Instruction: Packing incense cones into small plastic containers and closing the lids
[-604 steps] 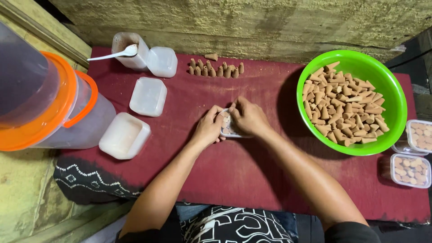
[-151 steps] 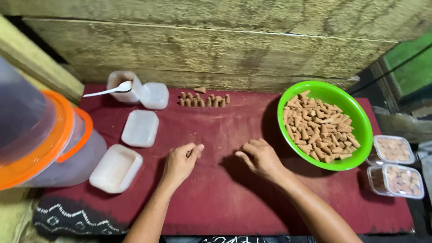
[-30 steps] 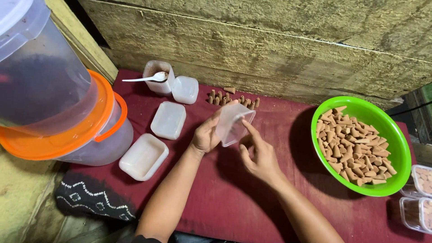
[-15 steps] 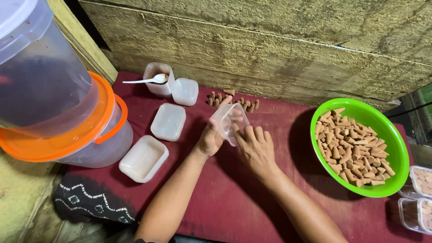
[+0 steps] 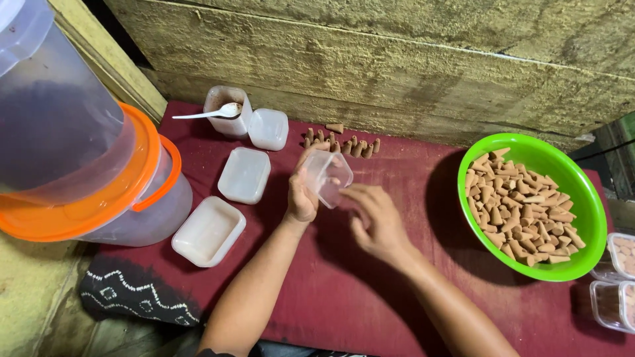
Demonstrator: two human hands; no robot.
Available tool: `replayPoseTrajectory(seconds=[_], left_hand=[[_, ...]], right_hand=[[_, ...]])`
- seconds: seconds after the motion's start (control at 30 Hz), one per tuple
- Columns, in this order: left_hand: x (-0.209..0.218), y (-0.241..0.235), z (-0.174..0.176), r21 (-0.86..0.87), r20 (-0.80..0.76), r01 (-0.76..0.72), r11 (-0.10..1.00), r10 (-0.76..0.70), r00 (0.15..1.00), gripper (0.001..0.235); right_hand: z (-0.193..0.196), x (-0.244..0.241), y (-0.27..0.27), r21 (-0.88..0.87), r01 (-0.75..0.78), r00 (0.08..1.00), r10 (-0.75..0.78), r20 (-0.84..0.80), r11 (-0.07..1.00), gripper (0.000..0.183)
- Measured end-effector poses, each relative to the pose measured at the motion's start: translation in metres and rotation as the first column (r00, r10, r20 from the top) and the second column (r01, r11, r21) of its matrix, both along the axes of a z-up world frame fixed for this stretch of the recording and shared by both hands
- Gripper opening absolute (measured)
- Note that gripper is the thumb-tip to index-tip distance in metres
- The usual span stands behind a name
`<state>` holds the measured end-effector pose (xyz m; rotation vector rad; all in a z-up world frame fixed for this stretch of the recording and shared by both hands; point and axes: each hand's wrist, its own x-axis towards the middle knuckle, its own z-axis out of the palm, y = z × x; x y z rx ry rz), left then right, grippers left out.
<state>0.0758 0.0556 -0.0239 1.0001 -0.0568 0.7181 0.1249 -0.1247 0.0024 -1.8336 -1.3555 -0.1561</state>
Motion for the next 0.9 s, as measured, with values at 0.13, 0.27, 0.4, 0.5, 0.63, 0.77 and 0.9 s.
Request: replayPoseTrajectory(seconds=[0.13, 0.27, 0.4, 0.5, 0.63, 0.77, 0.9], left_hand=[[0.000, 0.014, -0.005, 0.038, -0.010, -0.086, 0.996, 0.086, 0.996, 0.080], [0.005, 0.021, -0.013, 0.034, -0.063, -0.128, 0.991, 0.130, 0.990, 0.078], [0.005, 0.019, -0.019, 0.037, -0.093, -0.119, 0.992, 0.122, 0.988, 0.079], [0.009, 0.022, -0.020, 0.030, -0.068, -0.145, 0.989, 0.147, 0.987, 0.078], [0.004, 0.034, -0.019, -0.004, -0.060, -0.153, 0.988, 0.153, 0.986, 0.078], [0.002, 0.042, -0.013, 0.001, -0.056, -0.213, 0.977, 0.213, 0.975, 0.079], [-0.001, 0.046, -0.017, 0.018, -0.059, -0.270, 0.963, 0.271, 0.961, 0.080]], right_hand=[[0.014, 0.006, -0.028, 0.032, 0.034, 0.999, -0.033, -0.026, 0.999, 0.047], [0.005, -0.019, -0.042, -0.277, -0.189, 0.965, 0.231, 0.126, 0.942, 0.055], [-0.043, 0.011, -0.069, -0.492, 0.063, 0.969, 0.065, 0.238, 0.868, 0.066], [-0.017, 0.051, -0.077, -0.618, 0.364, 0.926, -0.344, 0.158, 0.697, 0.071], [-0.012, 0.021, -0.042, -0.392, 0.331, 0.929, -0.224, 0.294, 0.858, 0.057], [-0.023, -0.012, 0.011, -0.383, -0.155, 0.963, 0.227, 0.148, 0.911, 0.061], [-0.059, 0.021, 0.033, -0.492, 0.005, 0.922, 0.186, 0.339, 0.871, 0.063]])
